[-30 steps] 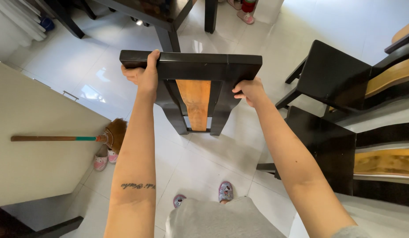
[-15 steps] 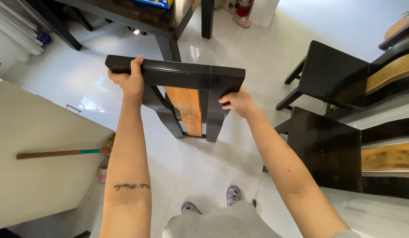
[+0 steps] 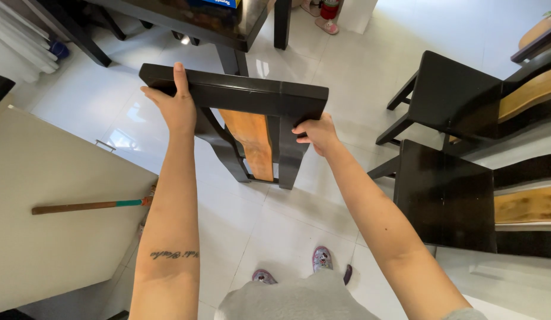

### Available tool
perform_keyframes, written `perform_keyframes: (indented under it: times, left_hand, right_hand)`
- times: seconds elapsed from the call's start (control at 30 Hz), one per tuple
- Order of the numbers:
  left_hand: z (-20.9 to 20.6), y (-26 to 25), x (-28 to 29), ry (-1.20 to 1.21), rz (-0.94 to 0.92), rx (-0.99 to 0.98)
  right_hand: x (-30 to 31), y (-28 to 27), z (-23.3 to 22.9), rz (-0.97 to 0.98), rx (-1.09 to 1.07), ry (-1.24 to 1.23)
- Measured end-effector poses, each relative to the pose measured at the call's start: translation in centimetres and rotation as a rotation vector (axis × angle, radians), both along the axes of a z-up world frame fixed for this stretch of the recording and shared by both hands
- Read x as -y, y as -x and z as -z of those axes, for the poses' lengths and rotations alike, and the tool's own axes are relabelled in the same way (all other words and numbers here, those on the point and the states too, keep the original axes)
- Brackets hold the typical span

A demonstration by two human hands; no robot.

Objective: Lift and move a wooden chair from the floor onto a table surface.

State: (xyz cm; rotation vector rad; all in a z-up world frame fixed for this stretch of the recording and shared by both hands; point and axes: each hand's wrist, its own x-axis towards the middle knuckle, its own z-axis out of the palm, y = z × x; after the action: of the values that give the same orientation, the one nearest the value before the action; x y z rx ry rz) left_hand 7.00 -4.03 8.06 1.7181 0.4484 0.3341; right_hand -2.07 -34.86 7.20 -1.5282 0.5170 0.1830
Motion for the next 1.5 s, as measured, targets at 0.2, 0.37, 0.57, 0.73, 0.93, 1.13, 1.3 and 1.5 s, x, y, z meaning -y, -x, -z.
perform_keyframes:
  times: [0.2, 0.37, 0.57, 0.73, 0.93, 1.13, 1.3, 1.5]
  left_hand:
    - [1.5, 1.1, 0.5, 0.012, 0.071, 0.025]
    - [1.6, 3.3, 4.6, 0.024, 0.087, 0.056]
    - [-2.2, 6.9, 9.9, 0.117, 0.176, 0.069]
    - [-2.9, 6.9, 11.1, 0.118, 0.207, 0.031]
    - [-1.9, 6.6, 11.0, 0.091, 0.181, 0.083]
    - [-2.5, 6.5, 9.9, 0.122, 0.198, 0.070]
    - [-2.5, 6.0, 9.0, 0.150, 0.182, 0.091]
    - [-2.4, 5.6, 8.0, 0.147, 0.176, 0.073]
  right_hand:
    - [0.0, -0.1, 0.9, 0.087, 0.006, -0.024]
    - [-0.3, 0.3, 1.0, 0.143, 0.027, 0.004]
    - [0.2, 0.7, 1.7, 0.202, 0.045, -0.010]
    - [0.4, 0.7, 2.0, 0.209, 0.059, -0.041]
    - [0.1, 0.9, 1.8, 0.218, 0.062, -0.033]
    - [-0.6, 0.9, 1.7, 0.210, 0.076, -0.056]
    - [-1.8, 0.8, 1.3, 0.203, 0.073, -0.041]
    - [-2.9, 1.1, 0.8, 0.197, 0.090, -0.061]
